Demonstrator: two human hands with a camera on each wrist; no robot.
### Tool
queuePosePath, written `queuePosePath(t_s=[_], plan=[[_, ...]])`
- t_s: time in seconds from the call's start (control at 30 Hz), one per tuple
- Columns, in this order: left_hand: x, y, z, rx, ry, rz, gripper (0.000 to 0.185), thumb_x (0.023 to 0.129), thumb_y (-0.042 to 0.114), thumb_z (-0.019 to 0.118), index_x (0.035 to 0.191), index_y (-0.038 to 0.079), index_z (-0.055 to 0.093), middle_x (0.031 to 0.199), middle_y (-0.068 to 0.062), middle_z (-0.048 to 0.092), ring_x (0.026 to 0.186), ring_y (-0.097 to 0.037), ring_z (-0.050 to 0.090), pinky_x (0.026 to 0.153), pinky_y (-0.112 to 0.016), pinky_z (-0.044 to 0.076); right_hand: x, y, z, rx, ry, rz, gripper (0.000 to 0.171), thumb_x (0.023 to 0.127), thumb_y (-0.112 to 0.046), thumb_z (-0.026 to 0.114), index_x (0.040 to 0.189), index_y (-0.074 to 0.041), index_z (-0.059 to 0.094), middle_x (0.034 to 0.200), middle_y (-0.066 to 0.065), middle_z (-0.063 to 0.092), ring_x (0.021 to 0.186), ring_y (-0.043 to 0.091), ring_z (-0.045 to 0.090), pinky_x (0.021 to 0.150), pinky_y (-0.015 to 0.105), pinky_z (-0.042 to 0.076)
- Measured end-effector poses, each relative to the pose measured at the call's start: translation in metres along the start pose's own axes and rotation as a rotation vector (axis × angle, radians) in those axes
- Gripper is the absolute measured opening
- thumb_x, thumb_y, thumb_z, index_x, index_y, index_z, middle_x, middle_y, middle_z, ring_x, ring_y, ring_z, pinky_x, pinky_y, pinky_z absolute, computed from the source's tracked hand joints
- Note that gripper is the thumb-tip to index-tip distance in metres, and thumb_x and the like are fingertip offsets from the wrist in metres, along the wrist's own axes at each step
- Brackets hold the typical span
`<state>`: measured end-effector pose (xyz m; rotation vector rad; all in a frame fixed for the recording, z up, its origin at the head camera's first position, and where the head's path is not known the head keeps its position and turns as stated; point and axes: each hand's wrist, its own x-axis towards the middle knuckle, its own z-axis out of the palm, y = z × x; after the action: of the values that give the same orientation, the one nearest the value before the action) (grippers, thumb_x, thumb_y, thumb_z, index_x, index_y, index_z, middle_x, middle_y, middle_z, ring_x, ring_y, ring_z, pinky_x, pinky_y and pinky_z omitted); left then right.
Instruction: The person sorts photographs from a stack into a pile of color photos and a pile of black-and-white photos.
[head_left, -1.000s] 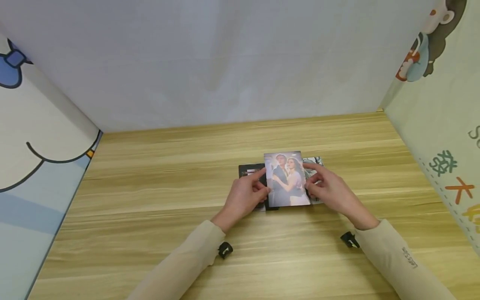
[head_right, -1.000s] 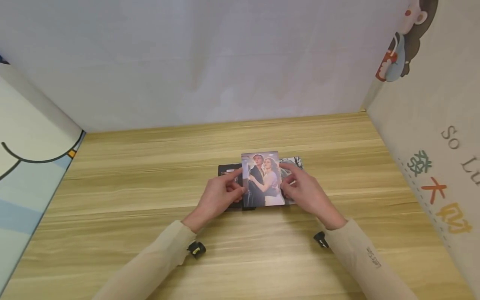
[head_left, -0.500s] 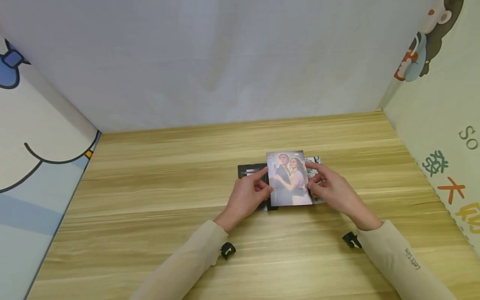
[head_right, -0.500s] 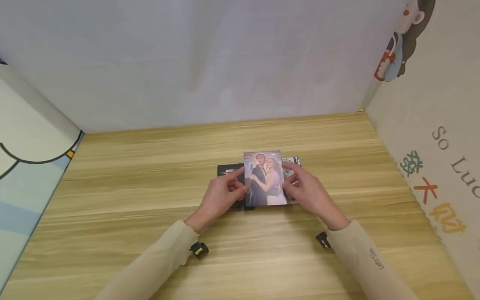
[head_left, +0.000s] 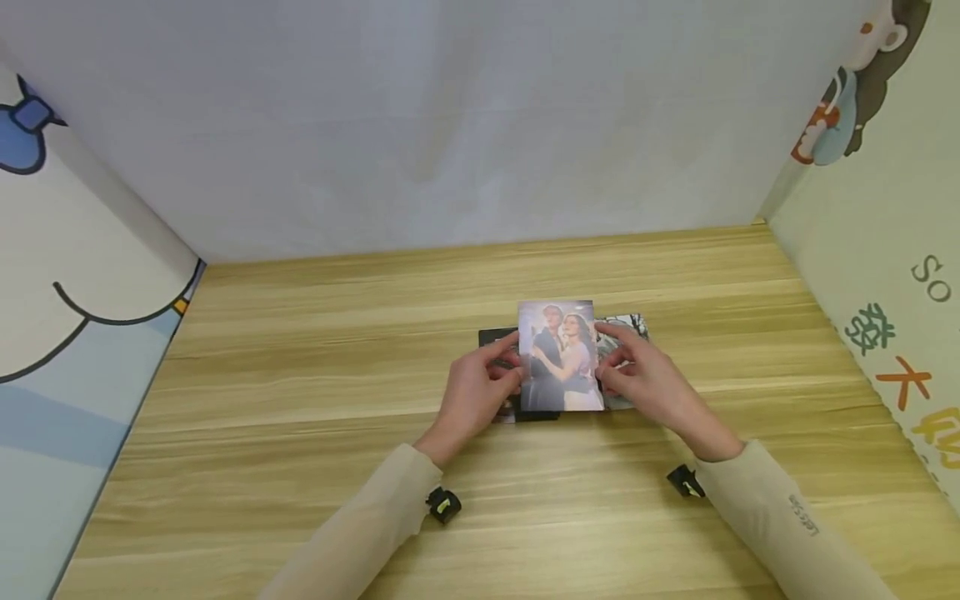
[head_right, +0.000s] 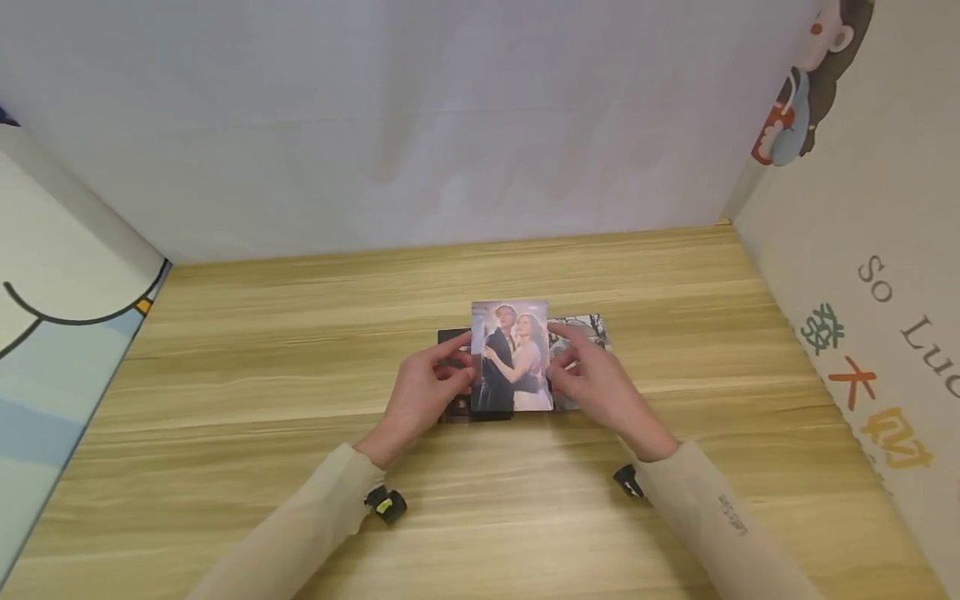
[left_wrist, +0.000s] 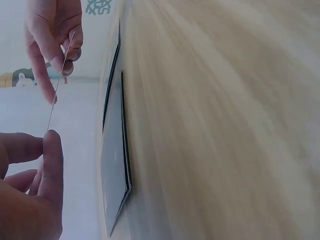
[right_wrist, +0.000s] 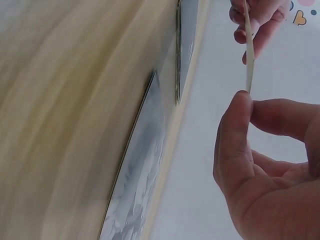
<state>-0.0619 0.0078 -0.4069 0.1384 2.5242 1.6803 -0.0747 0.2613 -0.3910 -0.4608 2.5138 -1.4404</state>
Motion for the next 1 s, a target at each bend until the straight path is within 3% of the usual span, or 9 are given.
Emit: queuePosePath(t_s=[0.4,0.57,1.0], plan=[[-0.006,-0.013,-0.021,0.004,0.047,-0.014,0.054,0.094,-0.003,0.070,0.146,0.006,0.059,0.104,-0.010,0.068,0.074,-0.015,0.070,0.065,-0.029,0.060,0.011,-0.010,0.020,-0.012,-0.050,-0.008,0.064,0.099,0.000,0.056,0.159,0.005,0.031,0.096,0.014,0.066,0.076,0.025,0.069,0.063,0.028,0.053],[-0.009,-0.017,-0.029,0.002,0.065,-0.008,0.053,0.093,-0.004,0.070,0.144,0.004,0.061,0.110,-0.012,0.070,0.082,-0.018,0.072,0.066,-0.028,0.060,0.016,-0.012,0.029,-0.005,-0.052,-0.015,0.065,0.098,0.001,0.057,0.158,0.004,0.033,0.096,0.014,0.067,0.077,0.020,0.070,0.070,0.029,0.058],[-0.013,-0.028,-0.049,0.022,0.162,-0.032,0.045,0.093,0.000,0.070,0.137,0.000,0.065,0.109,-0.014,0.072,0.091,-0.023,0.073,0.069,-0.028,0.061,0.027,-0.022,0.053,0.034,-0.034,-0.051,0.065,0.096,0.000,0.060,0.156,0.003,0.036,0.096,0.015,0.068,0.076,0.021,0.070,0.068,0.029,0.058]])
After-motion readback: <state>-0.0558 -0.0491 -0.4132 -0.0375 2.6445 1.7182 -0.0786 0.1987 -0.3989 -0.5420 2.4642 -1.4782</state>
